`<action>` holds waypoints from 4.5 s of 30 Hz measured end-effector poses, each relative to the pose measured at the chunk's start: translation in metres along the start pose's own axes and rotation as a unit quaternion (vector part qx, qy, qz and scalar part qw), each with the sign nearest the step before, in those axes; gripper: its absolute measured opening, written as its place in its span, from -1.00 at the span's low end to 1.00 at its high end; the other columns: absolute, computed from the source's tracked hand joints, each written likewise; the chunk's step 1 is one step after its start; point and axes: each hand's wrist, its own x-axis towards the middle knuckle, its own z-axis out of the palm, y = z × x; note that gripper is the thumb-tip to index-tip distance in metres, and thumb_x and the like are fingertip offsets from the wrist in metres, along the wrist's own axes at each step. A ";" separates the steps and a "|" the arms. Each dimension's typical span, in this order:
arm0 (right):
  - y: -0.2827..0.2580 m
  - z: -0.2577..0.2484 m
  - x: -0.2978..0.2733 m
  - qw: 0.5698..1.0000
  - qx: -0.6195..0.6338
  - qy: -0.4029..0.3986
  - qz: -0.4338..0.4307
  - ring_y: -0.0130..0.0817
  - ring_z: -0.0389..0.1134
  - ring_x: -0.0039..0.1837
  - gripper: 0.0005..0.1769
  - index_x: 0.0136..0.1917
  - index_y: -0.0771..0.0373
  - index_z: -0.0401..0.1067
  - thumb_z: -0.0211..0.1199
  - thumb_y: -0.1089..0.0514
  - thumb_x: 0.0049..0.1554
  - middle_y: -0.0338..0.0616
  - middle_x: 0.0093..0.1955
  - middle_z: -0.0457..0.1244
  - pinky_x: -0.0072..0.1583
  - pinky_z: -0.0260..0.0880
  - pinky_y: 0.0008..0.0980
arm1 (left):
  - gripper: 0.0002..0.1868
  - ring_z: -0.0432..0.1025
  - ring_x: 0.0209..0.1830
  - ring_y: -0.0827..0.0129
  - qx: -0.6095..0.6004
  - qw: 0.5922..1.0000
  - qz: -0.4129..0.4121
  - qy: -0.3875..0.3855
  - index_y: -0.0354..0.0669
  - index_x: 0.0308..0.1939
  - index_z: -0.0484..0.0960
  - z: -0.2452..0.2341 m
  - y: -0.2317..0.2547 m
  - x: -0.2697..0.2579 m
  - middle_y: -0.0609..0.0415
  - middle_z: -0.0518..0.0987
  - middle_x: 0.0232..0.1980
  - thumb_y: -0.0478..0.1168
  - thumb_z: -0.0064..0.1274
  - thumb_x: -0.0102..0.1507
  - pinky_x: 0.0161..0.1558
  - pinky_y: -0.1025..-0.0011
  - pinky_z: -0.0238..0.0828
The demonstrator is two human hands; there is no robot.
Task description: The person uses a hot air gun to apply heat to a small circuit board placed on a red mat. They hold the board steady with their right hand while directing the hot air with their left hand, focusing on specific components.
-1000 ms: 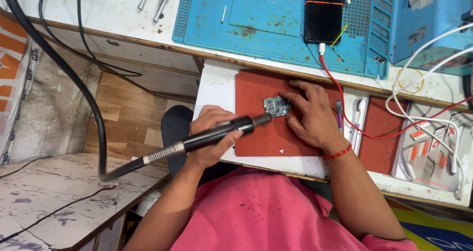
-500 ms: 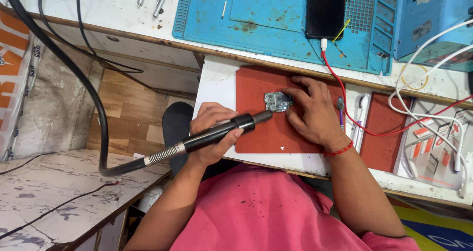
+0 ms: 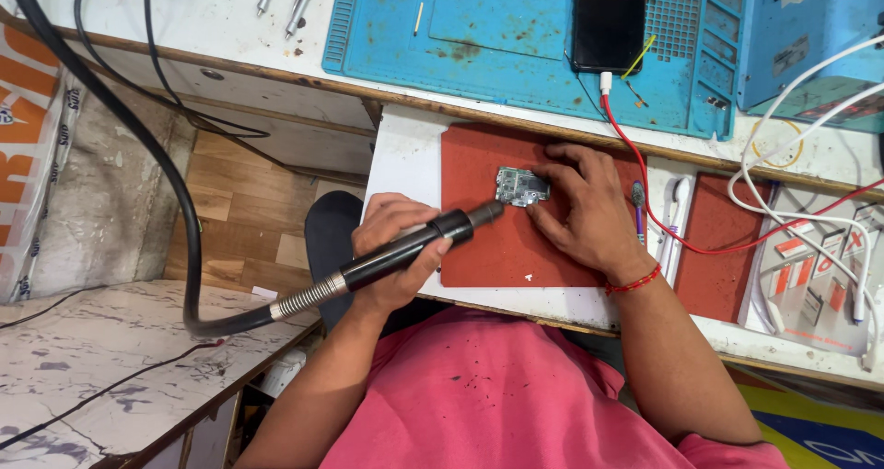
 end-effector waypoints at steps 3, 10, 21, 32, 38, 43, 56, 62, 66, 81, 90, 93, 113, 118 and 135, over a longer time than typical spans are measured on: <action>0.000 0.001 0.000 1.000 0.009 0.008 0.006 0.05 0.17 0.39 -0.48 0.18 0.23 0.50 0.50 0.06 -0.03 -0.01 0.36 0.22 0.38 0.22 -0.05 | -0.70 0.51 -0.03 0.20 0.036 0.997 -0.035 0.053 -0.27 -0.11 0.63 0.001 0.001 0.000 -0.01 0.67 -0.12 -0.14 0.31 0.22 0.10 0.31 0.45; -0.004 0.000 0.002 1.000 -0.005 0.006 0.015 0.01 0.18 0.36 -0.48 -0.05 0.22 0.52 0.61 -0.07 -0.17 -0.06 0.30 0.23 0.35 0.23 -0.05 | -0.69 0.55 -0.07 0.22 0.031 0.999 -0.007 0.011 -0.26 -0.10 0.64 0.002 0.001 0.003 -0.01 0.69 -0.14 -0.12 0.29 0.23 0.10 0.30 0.43; -0.006 0.001 0.001 1.000 -0.015 0.003 0.002 0.03 0.17 0.36 -0.52 -0.03 0.21 0.51 0.57 -0.04 -0.12 -0.05 0.32 0.23 0.36 0.21 -0.04 | -0.70 0.58 -0.13 0.24 0.050 0.998 0.010 0.022 -0.25 -0.15 0.62 0.002 0.000 0.002 0.00 0.68 -0.17 -0.09 0.28 0.23 0.15 0.27 0.41; -0.003 0.000 -0.001 1.000 -0.003 0.008 -0.007 0.06 0.17 0.35 -0.51 0.10 0.23 0.51 0.48 0.05 -0.08 -0.02 0.34 0.21 0.36 0.21 -0.03 | -0.72 0.55 -0.07 0.22 0.001 1.000 0.004 -0.002 -0.24 -0.13 0.65 0.000 0.000 0.004 0.01 0.69 -0.14 -0.13 0.29 0.22 0.17 0.27 0.40; 0.000 0.001 -0.001 1.000 -0.001 0.012 0.006 0.07 0.17 0.36 -0.50 0.19 0.22 0.51 0.35 0.19 -0.06 0.01 0.35 0.21 0.37 0.24 -0.05 | -0.70 0.54 -0.05 0.22 0.012 0.999 -0.031 0.003 -0.24 -0.15 0.65 -0.001 -0.004 0.002 0.01 0.68 -0.14 -0.10 0.29 0.22 0.13 0.31 0.45; 0.003 0.002 -0.003 1.000 -0.003 -0.003 0.001 0.07 0.16 0.38 -0.45 0.26 0.18 0.51 0.26 0.27 -0.04 0.01 0.39 0.20 0.40 0.23 -0.05 | -0.78 0.58 -0.06 0.27 0.032 0.999 0.015 -0.017 -0.15 -0.18 0.68 0.002 -0.007 0.000 0.06 0.70 -0.16 -0.12 0.29 0.23 0.18 0.28 0.42; -0.004 -0.001 0.001 0.999 -0.024 -0.037 -0.025 0.12 0.08 0.42 -0.43 0.27 0.07 0.49 0.33 0.14 -0.06 0.04 0.44 0.13 0.44 0.08 0.04 | -0.76 0.52 -0.01 0.23 -0.029 0.998 -0.048 -0.012 -0.25 -0.18 0.66 -0.005 -0.005 0.000 0.02 0.69 -0.16 -0.16 0.27 0.22 0.16 0.30 0.43; 0.001 0.002 -0.002 0.999 -0.028 -0.034 -0.019 0.10 0.09 0.42 -0.39 0.29 0.09 0.49 0.23 0.26 -0.07 0.04 0.45 0.13 0.46 0.10 0.01 | -0.73 0.54 -0.04 0.24 -0.017 0.999 -0.026 -0.011 -0.28 -0.16 0.64 -0.002 -0.005 0.001 -0.01 0.69 -0.13 -0.15 0.28 0.22 0.17 0.28 0.43; 0.002 0.003 -0.001 0.999 -0.026 -0.031 -0.013 0.09 0.10 0.41 -0.40 0.30 0.08 0.50 0.20 0.29 -0.05 0.03 0.45 0.14 0.46 0.10 -0.01 | -0.75 0.54 -0.02 0.22 -0.031 0.999 -0.027 -0.023 -0.27 -0.17 0.64 -0.005 -0.006 0.002 0.00 0.69 -0.14 -0.17 0.27 0.21 0.18 0.26 0.43; 0.007 0.003 0.015 0.987 -0.004 -0.086 -0.132 0.13 0.11 0.54 -0.36 0.29 0.27 0.39 0.21 0.23 -0.12 0.05 0.50 0.16 0.54 0.07 0.04 | -0.77 0.57 -0.07 0.27 -0.021 0.999 0.016 -0.021 -0.26 -0.16 0.65 -0.003 -0.007 0.002 0.03 0.69 -0.17 -0.20 0.28 0.21 0.18 0.24 0.43; 0.019 0.006 0.018 0.982 0.023 -0.109 -0.154 0.03 0.14 0.55 -0.40 0.28 0.22 0.45 0.22 0.20 -0.07 0.03 0.51 0.17 0.48 0.13 -0.01 | -0.73 0.49 0.05 0.20 0.005 0.999 -0.046 0.024 -0.28 -0.11 0.65 -0.001 -0.009 -0.011 0.00 0.66 -0.11 -0.15 0.27 0.26 0.20 0.29 0.44; 0.020 0.004 0.021 0.981 0.042 -0.110 -0.153 0.03 0.14 0.54 -0.39 0.29 0.22 0.46 0.23 0.21 -0.08 0.04 0.51 0.17 0.48 0.12 0.00 | -0.73 0.51 0.05 0.20 0.002 0.999 -0.044 -0.004 -0.27 -0.13 0.64 -0.001 -0.009 -0.007 0.00 0.67 -0.09 -0.13 0.27 0.27 0.18 0.29 0.45; 0.018 -0.004 0.022 0.979 0.089 -0.107 -0.146 0.10 0.22 0.45 -0.40 0.26 0.37 0.40 0.20 0.32 -0.10 0.13 0.43 0.17 0.43 0.25 -0.09 | -0.72 0.49 0.04 0.19 0.018 0.999 -0.031 0.012 -0.28 -0.13 0.65 0.002 -0.005 -0.006 0.01 0.67 -0.11 -0.14 0.27 0.24 0.15 0.30 0.44; 0.018 -0.002 0.025 0.980 0.109 -0.109 -0.126 0.06 0.22 0.45 -0.41 0.26 0.40 0.38 0.19 0.33 -0.08 0.12 0.42 0.17 0.39 0.30 -0.16 | -0.74 0.50 0.04 0.19 0.035 0.998 -0.029 0.038 -0.28 -0.14 0.66 0.002 -0.007 -0.006 0.01 0.68 -0.12 -0.15 0.27 0.24 0.15 0.29 0.44; 0.022 0.000 0.021 0.980 0.105 -0.104 -0.132 0.05 0.22 0.44 -0.40 0.29 0.45 0.36 0.19 0.34 -0.06 0.11 0.42 0.17 0.38 0.29 -0.18 | -0.77 0.51 -0.01 0.20 0.016 1.000 0.007 -0.008 -0.25 -0.16 0.66 0.000 -0.009 -0.009 0.00 0.68 -0.16 -0.17 0.26 0.22 0.18 0.26 0.41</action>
